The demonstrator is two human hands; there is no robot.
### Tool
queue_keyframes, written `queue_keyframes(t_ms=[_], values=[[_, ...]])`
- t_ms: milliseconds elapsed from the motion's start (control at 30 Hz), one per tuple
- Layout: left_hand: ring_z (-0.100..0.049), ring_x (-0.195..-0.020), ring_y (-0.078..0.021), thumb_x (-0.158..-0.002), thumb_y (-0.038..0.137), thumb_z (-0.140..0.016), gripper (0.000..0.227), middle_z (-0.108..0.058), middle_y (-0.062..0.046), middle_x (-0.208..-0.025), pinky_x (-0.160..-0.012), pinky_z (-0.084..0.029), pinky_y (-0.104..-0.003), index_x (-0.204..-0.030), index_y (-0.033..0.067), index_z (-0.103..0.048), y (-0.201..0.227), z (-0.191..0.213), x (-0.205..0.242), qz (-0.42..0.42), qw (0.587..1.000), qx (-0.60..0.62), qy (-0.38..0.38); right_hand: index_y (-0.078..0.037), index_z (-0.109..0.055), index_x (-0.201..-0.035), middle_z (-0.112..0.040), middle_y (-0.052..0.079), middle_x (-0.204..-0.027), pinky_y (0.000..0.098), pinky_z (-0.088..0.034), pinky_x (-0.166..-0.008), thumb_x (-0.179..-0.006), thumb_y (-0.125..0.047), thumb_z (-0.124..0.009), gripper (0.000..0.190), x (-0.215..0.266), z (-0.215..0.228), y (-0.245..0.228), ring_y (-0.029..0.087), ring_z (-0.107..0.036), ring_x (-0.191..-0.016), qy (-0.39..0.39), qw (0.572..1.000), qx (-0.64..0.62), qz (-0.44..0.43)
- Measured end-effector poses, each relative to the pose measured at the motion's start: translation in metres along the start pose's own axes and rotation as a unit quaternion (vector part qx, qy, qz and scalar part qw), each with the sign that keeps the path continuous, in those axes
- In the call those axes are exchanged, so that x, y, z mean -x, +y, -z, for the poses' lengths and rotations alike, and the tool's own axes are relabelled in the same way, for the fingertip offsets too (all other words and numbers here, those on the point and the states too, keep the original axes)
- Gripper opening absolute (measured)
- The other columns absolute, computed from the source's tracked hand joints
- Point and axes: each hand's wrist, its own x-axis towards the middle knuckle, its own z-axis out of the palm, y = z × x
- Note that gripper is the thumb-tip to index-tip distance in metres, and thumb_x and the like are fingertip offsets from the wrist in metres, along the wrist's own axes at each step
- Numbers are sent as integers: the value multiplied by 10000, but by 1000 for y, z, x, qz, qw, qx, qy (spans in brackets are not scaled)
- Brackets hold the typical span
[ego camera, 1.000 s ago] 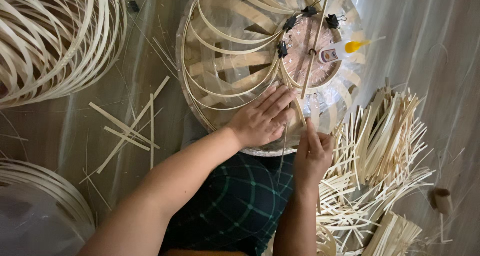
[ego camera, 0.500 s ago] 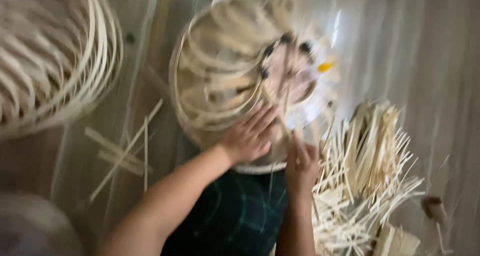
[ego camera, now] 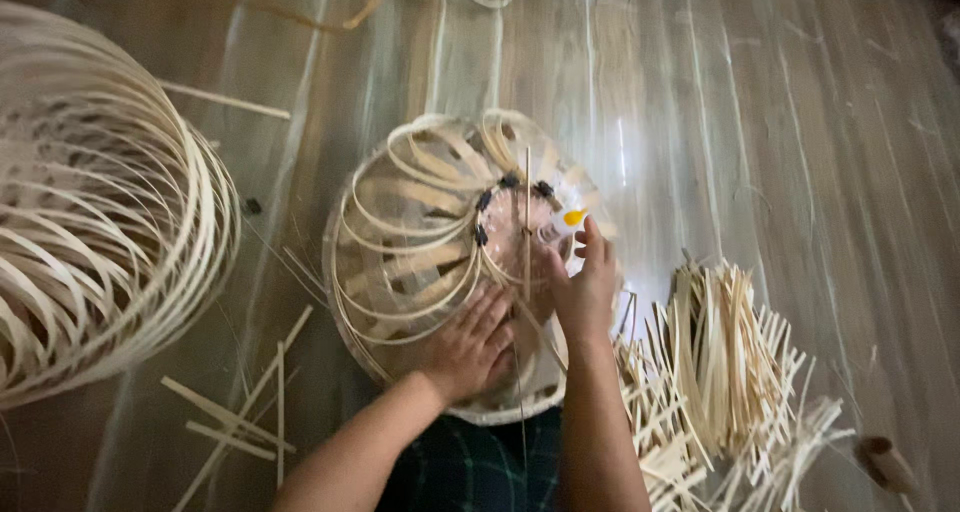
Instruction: The person assembles a bamboo lamp by applying adhesive to the wooden frame and attaching thin bamboo strips, securing them with binder clips.
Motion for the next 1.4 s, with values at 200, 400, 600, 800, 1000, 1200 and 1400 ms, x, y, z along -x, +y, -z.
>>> queue_keyframes(t_ms=[200,400,600,800,1000,1200,1400], values=[[-362,-1529,-357,-1024,279,-555,354,-378,-179,-1632,-1305,-272,-472,-1340,119,-557,0,-3,5,-1,997,-74,4,-13,-596,-1322,-617,194,-1126,422,-526,-835,-840,-237,-856,592,-20,-33,11,337,-631,-969,47,998,35,-2],[-341,-1513,-416,-994,351,-575,366,-361,-223,-1628,-1274,-254,-491,-1215,60,-570,1,0,3,12,999,-21,-48,-51,-642,-1231,-709,141,-1166,416,-560,-850,-975,-282,-748,361,-16,-13,12,256,-688,-1013,-8,971,-79,-226],[-356,-1523,-373,-1020,367,-558,404,-376,-194,-1623,-1298,-267,-483,-1312,91,-608,0,-4,4,6,999,-28,17,-61,-539,-1286,-697,93,-1118,317,-593,-924,-954,-102,-611,343,37,34,9,193,-712,-1045,-39,901,-382,-201],[-418,-1503,-384,-1045,371,-559,378,-431,-219,-1596,-1287,-305,-501,-1309,100,-553,-3,-17,11,-4,999,-44,-28,32,-680,-1226,-654,174,-906,351,-443,-692,-1033,-141,-750,269,93,52,-9,187,-530,-802,-106,949,-166,-248],[-430,-1481,-391,-1040,380,-569,377,-442,-238,-1566,-1269,-302,-518,-1292,100,-586,1,-5,6,30,999,1,-17,-28,-622,-1273,-729,137,-1012,290,-568,-718,-903,-189,-780,433,108,48,-53,184,-725,-854,-72,990,-64,-98],[-434,-1473,-387,-1008,360,-583,574,-460,-244,-1554,-1261,-303,-505,-1450,-3,-541,3,4,1,22,999,-21,-43,-48,-677,-1231,-731,182,-1052,387,-575,-766,-904,-270,-798,414,97,43,-77,325,-737,-875,-79,996,42,-6],[-429,-1485,-386,-995,293,-607,543,-474,-261,-1538,-1278,-303,-515,-1419,-41,-544,3,-5,10,10,999,-49,-13,-50,-705,-1199,-732,184,-967,426,-564,-736,-926,-334,-797,405,89,44,-80,349,-717,-836,-88,990,99,42]])
